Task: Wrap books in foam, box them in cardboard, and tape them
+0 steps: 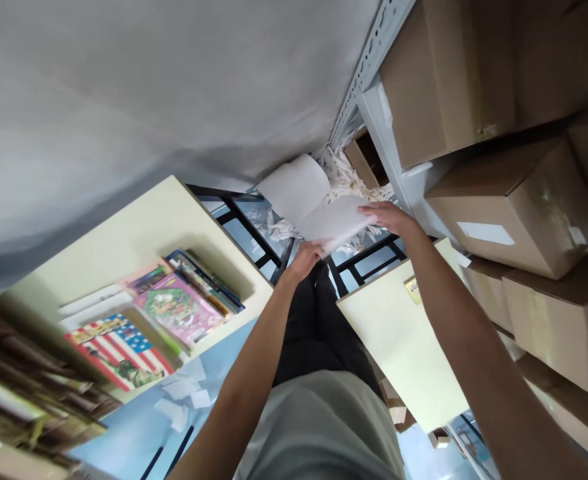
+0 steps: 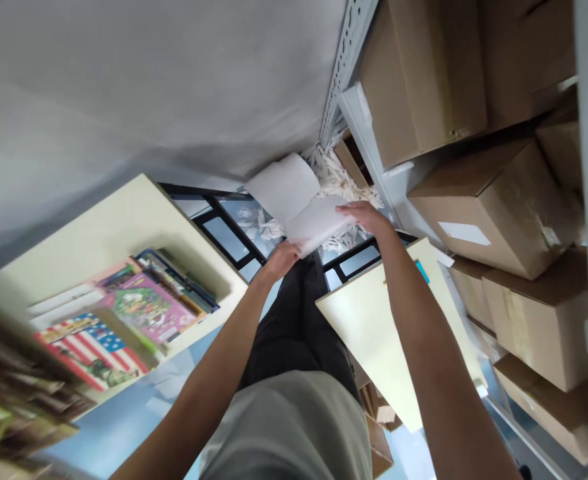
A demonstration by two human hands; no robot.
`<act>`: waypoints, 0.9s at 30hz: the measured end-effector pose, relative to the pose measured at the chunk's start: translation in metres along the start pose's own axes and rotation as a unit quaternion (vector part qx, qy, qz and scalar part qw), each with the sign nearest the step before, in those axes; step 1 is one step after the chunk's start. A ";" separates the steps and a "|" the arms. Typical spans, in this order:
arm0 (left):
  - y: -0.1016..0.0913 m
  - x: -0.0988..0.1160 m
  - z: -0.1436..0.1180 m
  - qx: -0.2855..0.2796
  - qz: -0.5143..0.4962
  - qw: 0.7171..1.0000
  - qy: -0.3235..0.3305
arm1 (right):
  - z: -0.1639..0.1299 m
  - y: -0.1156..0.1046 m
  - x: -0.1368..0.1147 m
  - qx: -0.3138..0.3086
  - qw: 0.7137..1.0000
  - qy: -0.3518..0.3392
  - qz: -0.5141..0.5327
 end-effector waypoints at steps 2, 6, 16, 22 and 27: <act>0.003 0.017 -0.022 0.002 -0.035 0.999 0.014 | -0.022 -0.006 -0.020 -0.015 0.999 -0.047 -0.002; 0.007 0.043 -0.057 0.044 -0.029 0.997 0.052 | -0.068 -0.013 -0.052 -0.039 0.992 -0.121 -0.008; 0.002 0.099 -0.159 -0.033 -0.093 0.981 0.169 | -0.208 -0.059 -0.110 -0.027 0.977 -0.208 0.046; 0.021 0.144 -0.248 -0.041 -0.064 0.966 0.246 | -0.326 -0.124 -0.134 -0.106 0.923 -0.361 0.085; 0.079 0.147 -0.302 -0.067 0.002 0.931 0.359 | -0.372 -0.189 -0.103 -0.083 0.890 -0.424 0.149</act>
Point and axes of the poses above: each hand's wrist, its own z-axis towards the middle knuckle, its own y-axis out of the palm, x = y × z, the point moved 4 cm from there along z, towards the middle knuckle, and after that the axes turned 8 degrees about x, right-handed, at the moved point
